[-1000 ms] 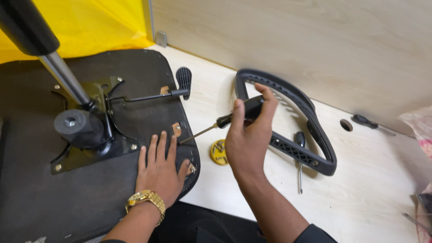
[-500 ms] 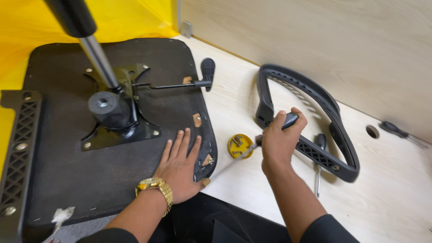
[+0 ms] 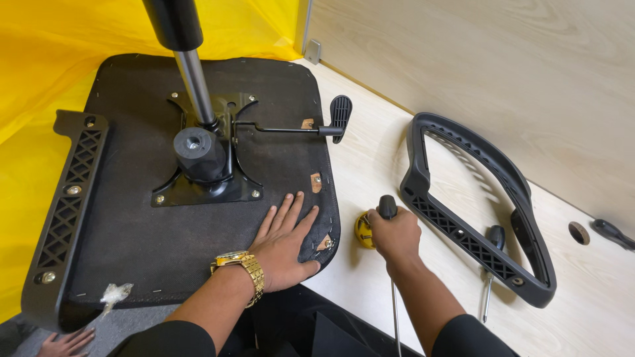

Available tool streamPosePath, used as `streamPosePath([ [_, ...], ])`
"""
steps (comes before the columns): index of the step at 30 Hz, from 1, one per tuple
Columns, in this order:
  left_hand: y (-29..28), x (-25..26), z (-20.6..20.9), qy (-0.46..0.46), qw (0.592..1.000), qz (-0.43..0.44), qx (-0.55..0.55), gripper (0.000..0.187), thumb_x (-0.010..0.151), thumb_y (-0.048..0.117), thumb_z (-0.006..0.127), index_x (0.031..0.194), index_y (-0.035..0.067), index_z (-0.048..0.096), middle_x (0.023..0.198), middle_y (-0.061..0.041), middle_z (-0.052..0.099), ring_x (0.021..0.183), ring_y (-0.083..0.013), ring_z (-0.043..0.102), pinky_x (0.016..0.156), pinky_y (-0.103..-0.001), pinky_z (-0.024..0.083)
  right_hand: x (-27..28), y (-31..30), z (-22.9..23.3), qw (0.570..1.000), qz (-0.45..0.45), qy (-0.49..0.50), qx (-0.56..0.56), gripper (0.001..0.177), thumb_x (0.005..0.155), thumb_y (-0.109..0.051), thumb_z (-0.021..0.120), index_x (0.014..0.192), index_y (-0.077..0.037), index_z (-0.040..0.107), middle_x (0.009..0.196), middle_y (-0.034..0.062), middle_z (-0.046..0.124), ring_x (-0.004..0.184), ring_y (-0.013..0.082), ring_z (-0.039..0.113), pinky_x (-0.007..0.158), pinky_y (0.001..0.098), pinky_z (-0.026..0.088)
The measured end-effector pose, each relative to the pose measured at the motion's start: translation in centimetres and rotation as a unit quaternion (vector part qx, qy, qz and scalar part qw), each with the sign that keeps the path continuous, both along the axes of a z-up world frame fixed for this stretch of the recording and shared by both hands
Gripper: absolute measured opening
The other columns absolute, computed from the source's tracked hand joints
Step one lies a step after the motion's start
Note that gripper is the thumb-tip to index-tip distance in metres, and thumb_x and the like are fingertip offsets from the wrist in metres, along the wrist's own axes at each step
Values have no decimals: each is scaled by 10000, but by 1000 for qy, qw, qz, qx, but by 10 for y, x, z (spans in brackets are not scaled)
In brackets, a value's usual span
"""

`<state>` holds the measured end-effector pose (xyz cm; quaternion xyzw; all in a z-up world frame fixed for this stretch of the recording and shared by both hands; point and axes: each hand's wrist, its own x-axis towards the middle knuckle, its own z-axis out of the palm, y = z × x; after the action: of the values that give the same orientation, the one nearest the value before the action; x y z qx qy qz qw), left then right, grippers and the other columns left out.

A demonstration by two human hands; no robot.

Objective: The person uses a screwdriver to tighten screws on the underside of a chair base, securing a black plastic component to the metal frame. The person holds the chair steady with one hand while turning the screwdriver with the other.

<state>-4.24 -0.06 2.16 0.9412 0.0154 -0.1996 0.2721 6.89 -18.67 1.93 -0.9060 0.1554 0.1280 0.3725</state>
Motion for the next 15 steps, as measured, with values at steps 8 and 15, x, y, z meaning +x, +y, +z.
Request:
streamPosePath([
  [8, -3, 0, -5, -20, 1000, 15, 7, 957, 860, 483, 623, 1611, 187, 110, 1700, -107, -116, 1567, -225, -159, 1253, -423, -67, -4, -12, -36, 992, 39, 4, -121, 366, 850, -292, 760, 1109, -35, 765, 927, 203, 769, 834, 296, 766, 818, 414, 592],
  [15, -24, 5, -11, -93, 990, 109, -2, 841, 891, 529, 585, 1569, 170, 240, 1669, -134, 29, 1552, -272, -53, 1226, -481, -28, -5, -21, -48, 993, 25, -15, -116, 426, 816, -333, 808, 1109, -28, 755, 922, 199, 767, 848, 299, 770, 830, 417, 591],
])
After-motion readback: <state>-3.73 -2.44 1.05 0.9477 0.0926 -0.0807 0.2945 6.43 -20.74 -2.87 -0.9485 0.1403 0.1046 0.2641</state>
